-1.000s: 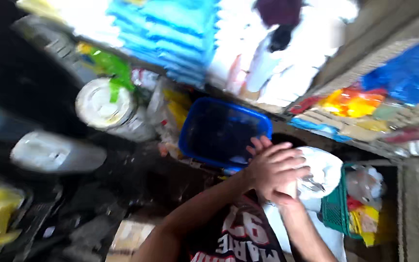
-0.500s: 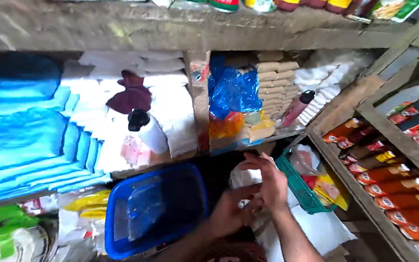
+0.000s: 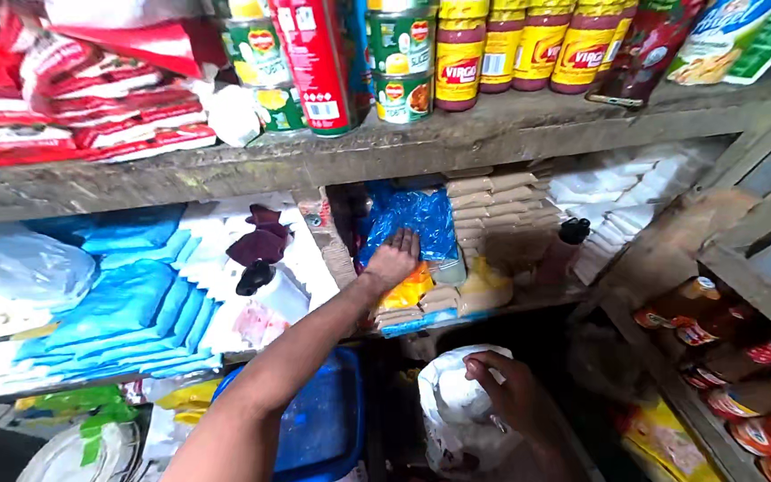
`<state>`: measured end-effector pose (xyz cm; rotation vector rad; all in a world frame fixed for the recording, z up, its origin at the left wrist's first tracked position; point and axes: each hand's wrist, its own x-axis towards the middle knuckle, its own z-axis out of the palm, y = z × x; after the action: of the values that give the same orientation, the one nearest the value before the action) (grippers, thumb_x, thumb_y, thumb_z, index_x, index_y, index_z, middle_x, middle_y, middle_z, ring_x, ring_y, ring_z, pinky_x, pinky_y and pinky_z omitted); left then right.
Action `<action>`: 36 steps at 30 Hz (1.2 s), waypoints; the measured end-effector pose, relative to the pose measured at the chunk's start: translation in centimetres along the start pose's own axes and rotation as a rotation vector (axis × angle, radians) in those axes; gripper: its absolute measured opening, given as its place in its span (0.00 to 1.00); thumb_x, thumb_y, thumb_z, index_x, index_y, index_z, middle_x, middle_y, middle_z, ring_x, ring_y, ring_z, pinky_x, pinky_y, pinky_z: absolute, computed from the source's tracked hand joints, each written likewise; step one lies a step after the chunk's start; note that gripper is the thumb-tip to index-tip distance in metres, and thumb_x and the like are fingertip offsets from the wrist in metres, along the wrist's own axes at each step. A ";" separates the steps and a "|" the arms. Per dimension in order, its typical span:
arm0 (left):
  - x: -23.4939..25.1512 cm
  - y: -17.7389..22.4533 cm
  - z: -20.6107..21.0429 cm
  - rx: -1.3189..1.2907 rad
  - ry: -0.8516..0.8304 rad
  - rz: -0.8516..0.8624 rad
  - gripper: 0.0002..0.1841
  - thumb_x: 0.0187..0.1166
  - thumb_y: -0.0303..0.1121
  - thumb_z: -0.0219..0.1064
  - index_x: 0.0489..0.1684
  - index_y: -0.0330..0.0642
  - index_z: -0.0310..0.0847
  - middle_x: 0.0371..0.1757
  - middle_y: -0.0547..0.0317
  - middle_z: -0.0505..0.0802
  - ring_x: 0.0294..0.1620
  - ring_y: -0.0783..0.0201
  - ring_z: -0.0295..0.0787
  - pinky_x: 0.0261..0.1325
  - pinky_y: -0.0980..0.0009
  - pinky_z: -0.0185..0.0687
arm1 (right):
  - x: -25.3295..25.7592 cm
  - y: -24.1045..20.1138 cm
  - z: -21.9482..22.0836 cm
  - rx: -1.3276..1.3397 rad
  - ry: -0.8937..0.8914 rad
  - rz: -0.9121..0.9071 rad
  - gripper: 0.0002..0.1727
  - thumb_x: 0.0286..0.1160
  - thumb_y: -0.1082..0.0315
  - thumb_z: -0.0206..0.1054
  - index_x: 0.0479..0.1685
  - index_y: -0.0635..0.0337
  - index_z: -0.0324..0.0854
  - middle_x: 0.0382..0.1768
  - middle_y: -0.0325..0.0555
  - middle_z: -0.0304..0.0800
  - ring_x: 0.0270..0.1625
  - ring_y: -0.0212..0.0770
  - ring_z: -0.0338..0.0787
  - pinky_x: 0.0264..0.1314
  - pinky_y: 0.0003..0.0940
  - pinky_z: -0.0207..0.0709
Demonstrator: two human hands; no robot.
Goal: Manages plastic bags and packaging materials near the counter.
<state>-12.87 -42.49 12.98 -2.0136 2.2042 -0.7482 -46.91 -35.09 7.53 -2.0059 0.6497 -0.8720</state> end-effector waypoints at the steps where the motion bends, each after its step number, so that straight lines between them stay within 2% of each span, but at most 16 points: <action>1: 0.2 0.0 -0.3 0.003 -0.012 0.016 0.24 0.87 0.25 0.51 0.81 0.26 0.66 0.78 0.29 0.79 0.78 0.36 0.79 0.77 0.46 0.76 | 0.2 1.0 -0.7 -0.011 -0.007 0.000 0.16 0.87 0.55 0.62 0.51 0.53 0.92 0.40 0.30 0.96 0.46 0.28 0.94 0.57 0.33 0.91; 4: 0.5 0.0 -1.5 -0.028 0.024 0.028 0.15 0.84 0.24 0.56 0.64 0.31 0.80 0.61 0.37 0.90 0.64 0.41 0.89 0.64 0.47 0.85 | 1.7 2.8 -2.5 -0.081 -0.039 0.043 0.17 0.86 0.51 0.61 0.51 0.49 0.92 0.39 0.26 0.96 0.44 0.24 0.94 0.56 0.31 0.91; 6: 0.5 0.2 -2.8 -0.086 0.037 -0.034 0.10 0.80 0.24 0.61 0.53 0.38 0.85 0.50 0.43 0.93 0.53 0.42 0.92 0.52 0.46 0.87 | 3.3 3.1 -2.8 -0.024 -0.051 0.017 0.16 0.85 0.53 0.63 0.50 0.51 0.93 0.39 0.29 0.97 0.44 0.26 0.94 0.55 0.32 0.91; 9: 1.3 0.4 -3.8 -0.230 0.043 -0.250 0.10 0.85 0.33 0.62 0.57 0.45 0.84 0.42 0.44 0.93 0.39 0.40 0.93 0.38 0.40 0.86 | 5.9 3.1 -2.2 -0.009 -0.087 -0.045 0.15 0.84 0.54 0.65 0.52 0.51 0.93 0.44 0.32 0.97 0.48 0.26 0.94 0.59 0.32 0.90; 12: 2.3 0.0 -4.7 -0.411 0.104 -0.447 0.17 0.91 0.48 0.54 0.55 0.49 0.85 0.41 0.48 0.94 0.41 0.42 0.94 0.39 0.38 0.86 | 9.4 1.5 -0.9 -0.183 -0.116 -0.087 0.18 0.85 0.48 0.62 0.60 0.45 0.91 0.55 0.31 0.95 0.59 0.26 0.91 0.68 0.36 0.85; 16: 3.9 -1.9 -4.4 -0.758 0.160 -0.637 0.14 0.86 0.42 0.59 0.56 0.56 0.91 0.49 0.58 0.97 0.53 0.54 0.94 0.57 0.40 0.86 | 16.6 -0.4 2.2 -0.411 0.038 -0.250 0.23 0.85 0.50 0.58 0.72 0.46 0.85 0.68 0.39 0.90 0.66 0.41 0.91 0.67 0.49 0.85; 18: 4.1 -2.5 -4.3 -0.921 0.211 -0.696 0.09 0.81 0.42 0.67 0.39 0.52 0.93 0.38 0.61 0.95 0.43 0.60 0.92 0.51 0.45 0.86 | 20.6 -0.2 3.8 -0.506 0.090 -0.321 0.27 0.85 0.53 0.59 0.80 0.53 0.77 0.79 0.46 0.80 0.76 0.47 0.84 0.74 0.52 0.80; 20: 3.5 -2.7 -4.6 -1.087 0.236 -0.738 0.12 0.80 0.43 0.69 0.32 0.47 0.91 0.32 0.58 0.93 0.35 0.60 0.89 0.42 0.51 0.84 | 23.9 0.4 5.2 -0.599 0.095 -0.359 0.30 0.86 0.53 0.56 0.86 0.53 0.70 0.86 0.45 0.72 0.84 0.45 0.76 0.84 0.50 0.71; 21: 2.8 -2.4 -5.0 -1.157 0.249 -0.757 0.15 0.82 0.47 0.67 0.32 0.47 0.90 0.31 0.56 0.91 0.31 0.59 0.86 0.36 0.53 0.82 | 24.9 0.7 5.8 -0.638 0.075 -0.357 0.30 0.88 0.52 0.53 0.88 0.51 0.69 0.86 0.43 0.71 0.85 0.45 0.74 0.86 0.50 0.68; 23: 1.6 -2.2 -5.9 -1.235 0.273 -0.803 0.15 0.83 0.49 0.67 0.35 0.48 0.90 0.34 0.55 0.91 0.32 0.59 0.86 0.36 0.54 0.82 | 26.3 0.8 6.6 -0.711 0.032 -0.331 0.28 0.90 0.50 0.48 0.85 0.45 0.72 0.82 0.39 0.77 0.82 0.46 0.78 0.83 0.54 0.68; 24: 1.3 -2.1 -6.2 -1.234 0.279 -0.823 0.14 0.83 0.47 0.67 0.36 0.49 0.91 0.35 0.55 0.92 0.33 0.60 0.86 0.37 0.54 0.81 | 26.7 0.7 7.1 -0.755 0.016 -0.308 0.27 0.89 0.49 0.47 0.81 0.43 0.77 0.78 0.39 0.82 0.78 0.47 0.80 0.81 0.57 0.68; 26: 1.6 -2.9 -5.3 -1.150 0.314 -0.820 0.12 0.82 0.42 0.68 0.34 0.48 0.93 0.35 0.57 0.94 0.36 0.60 0.90 0.42 0.51 0.85 | 27.5 0.3 8.1 -0.813 0.001 -0.249 0.24 0.85 0.50 0.49 0.68 0.44 0.86 0.67 0.47 0.90 0.75 0.56 0.82 0.82 0.67 0.60; 29: 1.5 -3.2 -5.0 -1.072 0.329 -0.815 0.13 0.84 0.41 0.65 0.32 0.47 0.90 0.34 0.57 0.93 0.36 0.60 0.89 0.42 0.50 0.85 | 29.1 -0.2 8.9 -0.864 -0.040 -0.144 0.28 0.81 0.44 0.51 0.63 0.49 0.88 0.73 0.53 0.85 0.86 0.62 0.68 0.87 0.76 0.43; 32: 0.1 -1.5 -7.5 -1.047 0.343 -0.881 0.15 0.90 0.45 0.56 0.50 0.44 0.83 0.40 0.48 0.90 0.38 0.52 0.88 0.41 0.46 0.84 | 30.9 0.3 9.3 -0.918 -0.106 -0.090 0.34 0.73 0.36 0.59 0.66 0.50 0.87 0.83 0.54 0.73 0.90 0.65 0.58 0.84 0.81 0.40; 34: -0.9 -0.6 -8.7 -0.968 0.473 -0.883 0.18 0.93 0.45 0.50 0.61 0.43 0.78 0.44 0.48 0.91 0.40 0.53 0.90 0.44 0.47 0.88 | 31.7 0.7 9.4 -0.929 -0.153 -0.032 0.42 0.68 0.34 0.65 0.78 0.52 0.79 0.87 0.61 0.65 0.91 0.70 0.53 0.83 0.85 0.37; 36: -3.0 0.7 -10.0 -0.927 0.713 -0.793 0.17 0.94 0.40 0.47 0.63 0.40 0.77 0.47 0.50 0.91 0.44 0.58 0.91 0.50 0.53 0.90 | 32.0 0.9 9.3 -0.921 -0.144 -0.028 0.40 0.70 0.37 0.66 0.79 0.52 0.78 0.87 0.67 0.61 0.89 0.76 0.53 0.79 0.89 0.41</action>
<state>-16.68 -36.53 20.67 -3.7055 2.2501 -0.5665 -19.89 -53.53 13.77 -2.8548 1.0653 -0.4488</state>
